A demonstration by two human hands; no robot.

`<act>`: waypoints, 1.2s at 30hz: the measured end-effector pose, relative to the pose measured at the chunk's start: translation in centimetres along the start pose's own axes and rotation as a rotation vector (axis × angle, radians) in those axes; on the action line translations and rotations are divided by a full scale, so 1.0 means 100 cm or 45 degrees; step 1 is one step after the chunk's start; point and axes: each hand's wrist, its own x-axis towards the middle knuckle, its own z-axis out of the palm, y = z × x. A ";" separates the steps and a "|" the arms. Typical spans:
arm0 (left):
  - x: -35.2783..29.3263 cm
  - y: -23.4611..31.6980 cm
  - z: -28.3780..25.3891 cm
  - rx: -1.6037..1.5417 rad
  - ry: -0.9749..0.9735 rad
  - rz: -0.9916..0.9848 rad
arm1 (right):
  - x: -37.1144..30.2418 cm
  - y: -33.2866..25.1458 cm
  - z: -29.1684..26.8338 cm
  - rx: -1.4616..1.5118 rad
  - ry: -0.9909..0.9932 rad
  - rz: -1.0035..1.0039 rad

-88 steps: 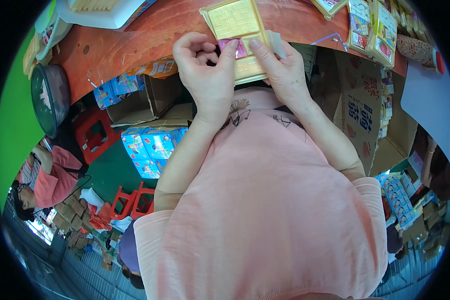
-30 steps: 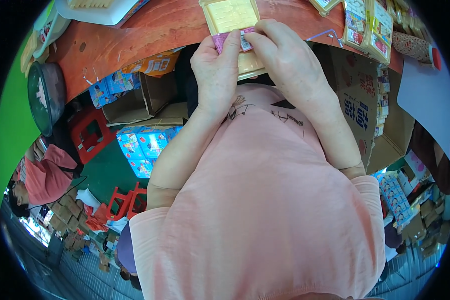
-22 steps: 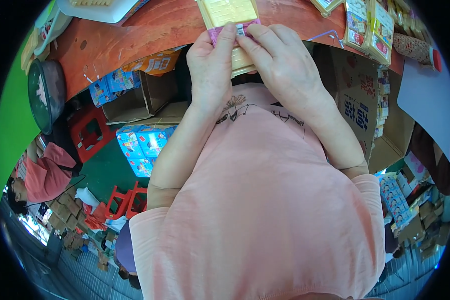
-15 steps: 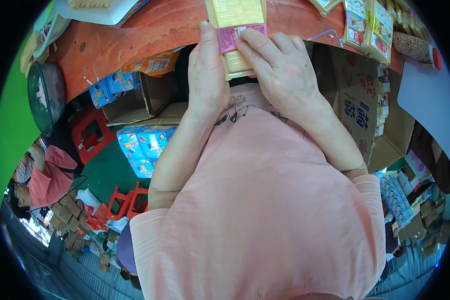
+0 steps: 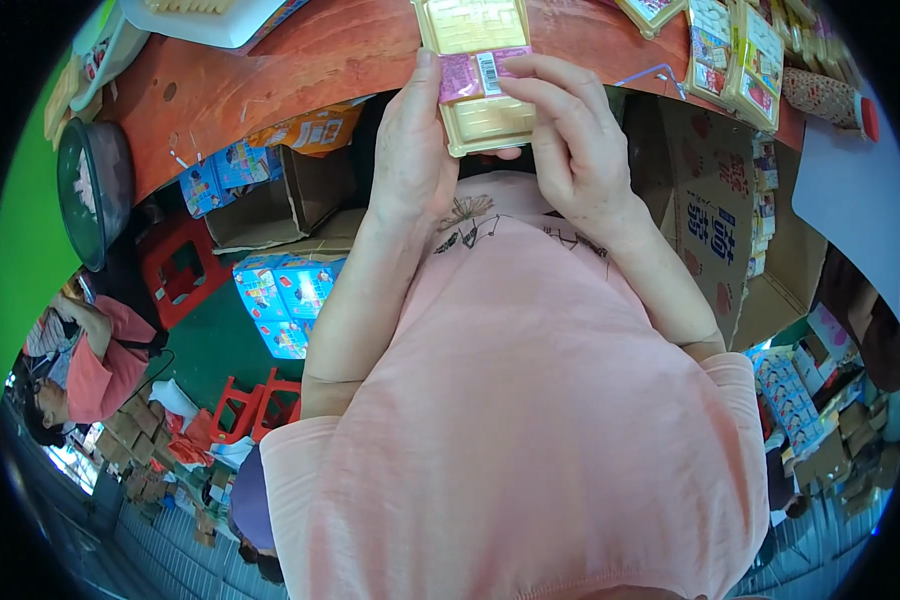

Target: Assembling white cardboard boxes and filling yellow plastic trays with small white cubes and applying labels.

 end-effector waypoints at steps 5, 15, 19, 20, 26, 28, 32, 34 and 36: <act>0.000 -0.001 0.000 0.127 0.037 0.005 | -0.003 0.002 0.001 0.060 0.083 0.076; 0.008 -0.022 0.000 0.157 0.225 0.247 | 0.000 -0.001 0.012 -0.089 0.071 0.255; 0.002 -0.019 0.003 0.206 0.176 0.198 | -0.002 0.012 0.015 -0.167 0.180 0.192; 0.000 -0.016 0.004 0.214 0.113 0.128 | -0.001 0.013 0.012 -0.220 0.168 0.155; -0.005 0.001 0.007 -0.090 -0.087 -0.096 | 0.003 0.005 0.009 -0.053 0.161 0.375; -0.002 -0.002 0.005 -0.024 -0.069 -0.083 | 0.005 0.005 0.009 0.021 0.177 0.437; 0.000 -0.003 0.007 0.222 -0.009 -0.002 | 0.007 0.005 0.012 0.058 0.180 0.446; 0.002 -0.006 0.007 0.273 0.011 0.037 | 0.007 0.003 0.015 0.071 0.194 0.440; 0.003 -0.008 0.009 0.325 0.031 0.076 | 0.007 0.002 0.019 0.239 0.278 0.560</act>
